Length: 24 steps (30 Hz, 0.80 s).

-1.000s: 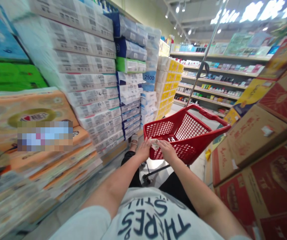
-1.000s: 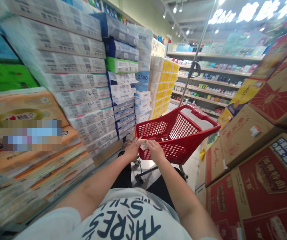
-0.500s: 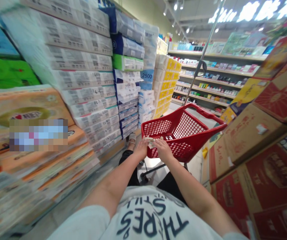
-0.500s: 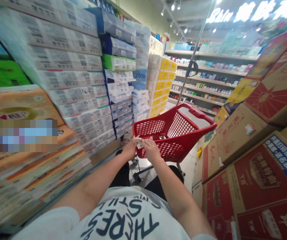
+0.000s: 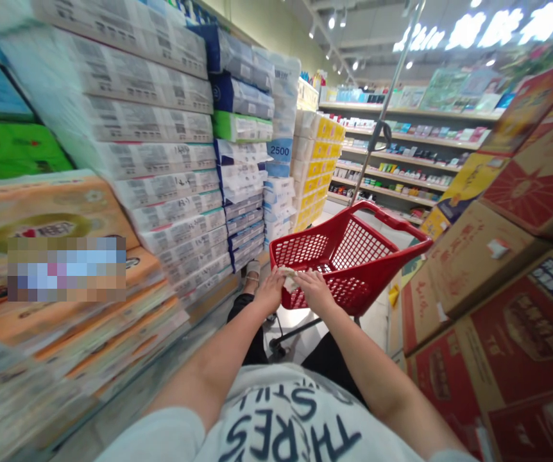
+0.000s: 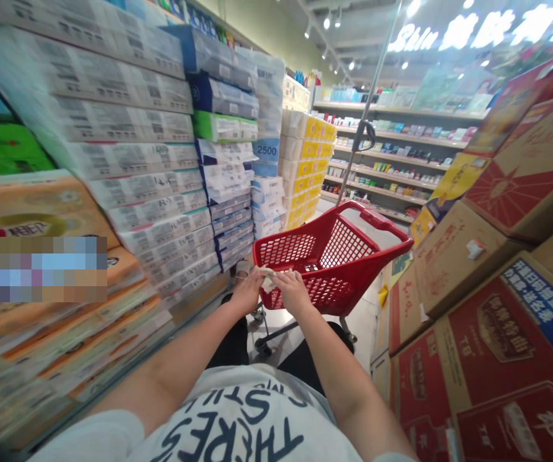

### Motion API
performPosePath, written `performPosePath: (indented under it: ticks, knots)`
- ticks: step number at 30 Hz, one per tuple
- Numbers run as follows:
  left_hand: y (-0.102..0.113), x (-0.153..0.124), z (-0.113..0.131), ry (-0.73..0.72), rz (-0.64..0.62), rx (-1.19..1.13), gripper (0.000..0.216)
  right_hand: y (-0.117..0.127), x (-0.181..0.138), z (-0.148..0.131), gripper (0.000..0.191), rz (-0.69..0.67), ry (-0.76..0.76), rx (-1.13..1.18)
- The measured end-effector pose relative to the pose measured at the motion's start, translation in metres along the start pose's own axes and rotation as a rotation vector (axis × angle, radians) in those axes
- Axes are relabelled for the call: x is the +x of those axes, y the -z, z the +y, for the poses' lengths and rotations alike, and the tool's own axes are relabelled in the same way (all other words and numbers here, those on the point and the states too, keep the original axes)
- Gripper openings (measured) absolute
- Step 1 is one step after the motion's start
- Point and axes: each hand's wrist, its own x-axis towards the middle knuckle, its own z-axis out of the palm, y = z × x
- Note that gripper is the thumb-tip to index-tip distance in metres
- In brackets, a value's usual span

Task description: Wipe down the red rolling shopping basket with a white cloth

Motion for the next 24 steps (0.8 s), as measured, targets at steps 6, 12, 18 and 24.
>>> performPosePath:
  ticks: [6,12,18,24]
  knots:
    - [0.006,0.000,0.003,0.004,-0.012,0.049,0.060,0.006,-0.005,0.029,0.042,0.097,-0.024,-0.024]
    - [0.013,0.016,0.002,0.016,-0.092,0.142,0.066,0.016,0.009,0.029,0.040,-0.030,-0.090,-0.106]
    - [-0.006,0.009,0.020,-0.087,0.063,0.230,0.069,0.015,0.012,0.030,0.039,-0.043,-0.119,-0.146]
    - [-0.010,0.007,0.015,-0.078,0.087,0.236,0.071,0.009,0.012,0.016,0.047,-0.014,-0.130,-0.151]
